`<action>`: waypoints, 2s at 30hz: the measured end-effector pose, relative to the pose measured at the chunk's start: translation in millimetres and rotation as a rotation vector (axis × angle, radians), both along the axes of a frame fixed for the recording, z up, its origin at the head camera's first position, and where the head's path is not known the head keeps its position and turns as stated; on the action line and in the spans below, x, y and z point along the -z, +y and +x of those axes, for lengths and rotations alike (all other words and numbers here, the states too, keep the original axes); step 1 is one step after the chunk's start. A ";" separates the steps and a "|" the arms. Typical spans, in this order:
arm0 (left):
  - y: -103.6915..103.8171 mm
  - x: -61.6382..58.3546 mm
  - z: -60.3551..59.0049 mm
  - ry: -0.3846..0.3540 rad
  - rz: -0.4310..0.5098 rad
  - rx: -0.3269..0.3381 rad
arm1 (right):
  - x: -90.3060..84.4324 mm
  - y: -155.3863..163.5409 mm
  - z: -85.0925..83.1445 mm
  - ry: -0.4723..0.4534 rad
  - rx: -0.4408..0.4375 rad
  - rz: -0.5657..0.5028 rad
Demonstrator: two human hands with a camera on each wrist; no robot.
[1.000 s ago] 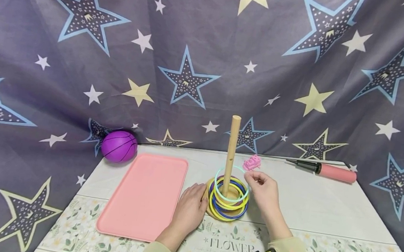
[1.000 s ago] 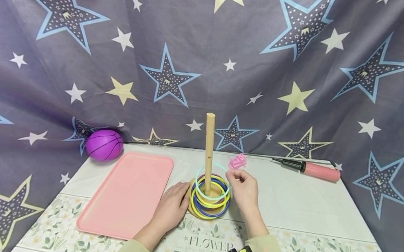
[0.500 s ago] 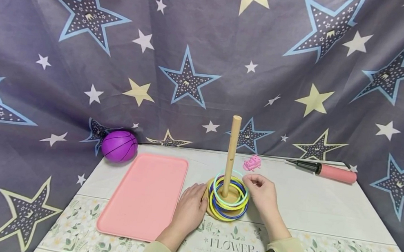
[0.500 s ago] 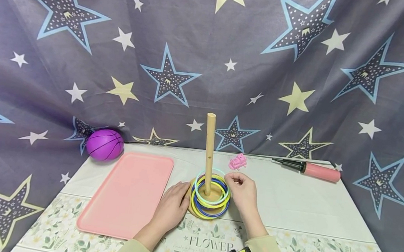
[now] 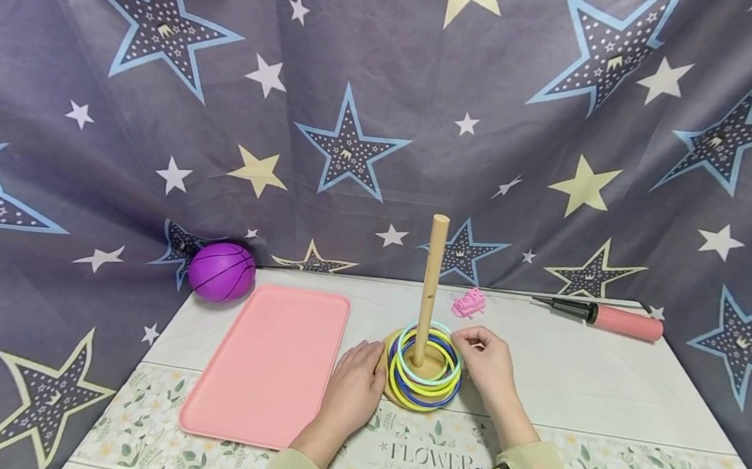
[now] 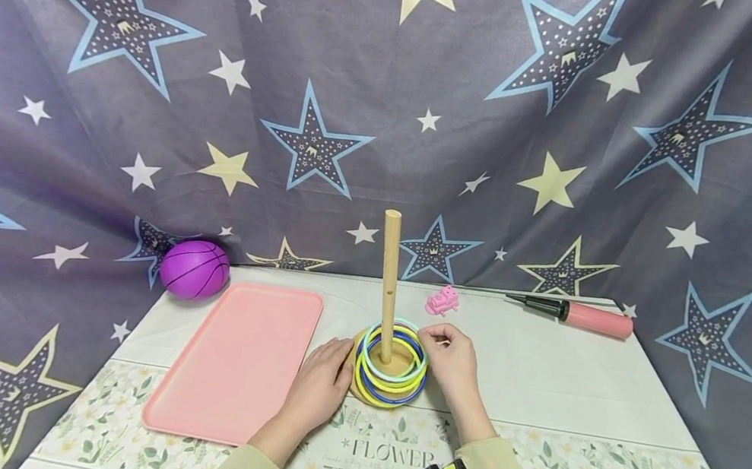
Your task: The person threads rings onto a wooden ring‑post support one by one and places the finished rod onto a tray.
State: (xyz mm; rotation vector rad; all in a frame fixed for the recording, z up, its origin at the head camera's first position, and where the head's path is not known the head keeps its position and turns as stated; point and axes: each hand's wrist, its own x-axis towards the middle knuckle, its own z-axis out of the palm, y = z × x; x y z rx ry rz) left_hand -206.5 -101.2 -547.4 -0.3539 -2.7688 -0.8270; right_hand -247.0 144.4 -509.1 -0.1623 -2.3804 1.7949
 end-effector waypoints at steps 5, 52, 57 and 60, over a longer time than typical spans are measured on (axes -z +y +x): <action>0.0 -0.1 0.4 -0.006 -0.001 -0.004 | 1.3 0.2 -0.3 -0.007 -0.013 -0.032; -0.7 1.7 0.7 0.002 0.012 0.008 | 3.5 42.3 25.4 0.176 0.047 0.376; -1.9 0.3 -0.4 -0.017 0.014 0.013 | -6.5 33.1 29.2 0.231 0.044 0.350; -2.5 -1.5 0.7 -0.025 0.032 0.011 | -16.2 25.6 31.7 0.269 0.018 0.329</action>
